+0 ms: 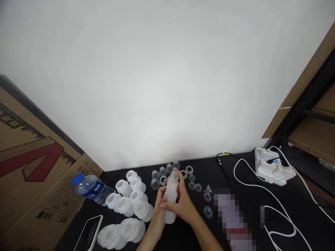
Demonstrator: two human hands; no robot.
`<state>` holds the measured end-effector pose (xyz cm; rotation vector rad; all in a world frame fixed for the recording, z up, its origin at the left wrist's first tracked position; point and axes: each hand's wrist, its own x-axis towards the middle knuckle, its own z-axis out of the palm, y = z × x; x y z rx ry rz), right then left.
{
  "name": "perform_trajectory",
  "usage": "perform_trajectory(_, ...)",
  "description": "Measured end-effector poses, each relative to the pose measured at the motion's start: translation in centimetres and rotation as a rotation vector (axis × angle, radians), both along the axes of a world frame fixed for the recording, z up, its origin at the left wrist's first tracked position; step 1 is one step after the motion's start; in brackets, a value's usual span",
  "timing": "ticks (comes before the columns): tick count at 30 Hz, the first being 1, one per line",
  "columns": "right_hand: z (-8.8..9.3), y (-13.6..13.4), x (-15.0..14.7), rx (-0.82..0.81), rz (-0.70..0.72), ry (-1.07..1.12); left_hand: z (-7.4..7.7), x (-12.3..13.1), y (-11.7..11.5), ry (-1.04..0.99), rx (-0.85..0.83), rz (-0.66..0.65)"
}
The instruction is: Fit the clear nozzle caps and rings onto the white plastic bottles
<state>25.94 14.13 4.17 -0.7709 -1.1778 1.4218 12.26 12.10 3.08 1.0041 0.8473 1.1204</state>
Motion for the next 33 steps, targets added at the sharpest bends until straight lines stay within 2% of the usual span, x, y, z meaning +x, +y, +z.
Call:
perform_trajectory(10,0.7,-0.1,0.0,-0.033,-0.036,0.059,0.1,0.2,-0.8,-0.025,-0.153,-0.021)
perform_trajectory(17,0.6,-0.3,0.0,-0.092,-0.028,0.080,1.6,0.1,-0.7,0.059,-0.042,0.033)
perform_trajectory(20,0.8,-0.4,-0.1,-0.112,-0.072,0.041,2.0,0.1,-0.7,0.080,-0.022,0.030)
perform_trajectory(28,0.5,0.0,0.5,0.018,-0.118,-0.096,1.4,0.2,-1.0,-0.096,-0.025,-0.024)
perform_trajectory(33,0.1,0.2,0.7,0.047,-0.175,-0.152,1.6,0.5,-0.8,-0.165,-0.029,-0.046)
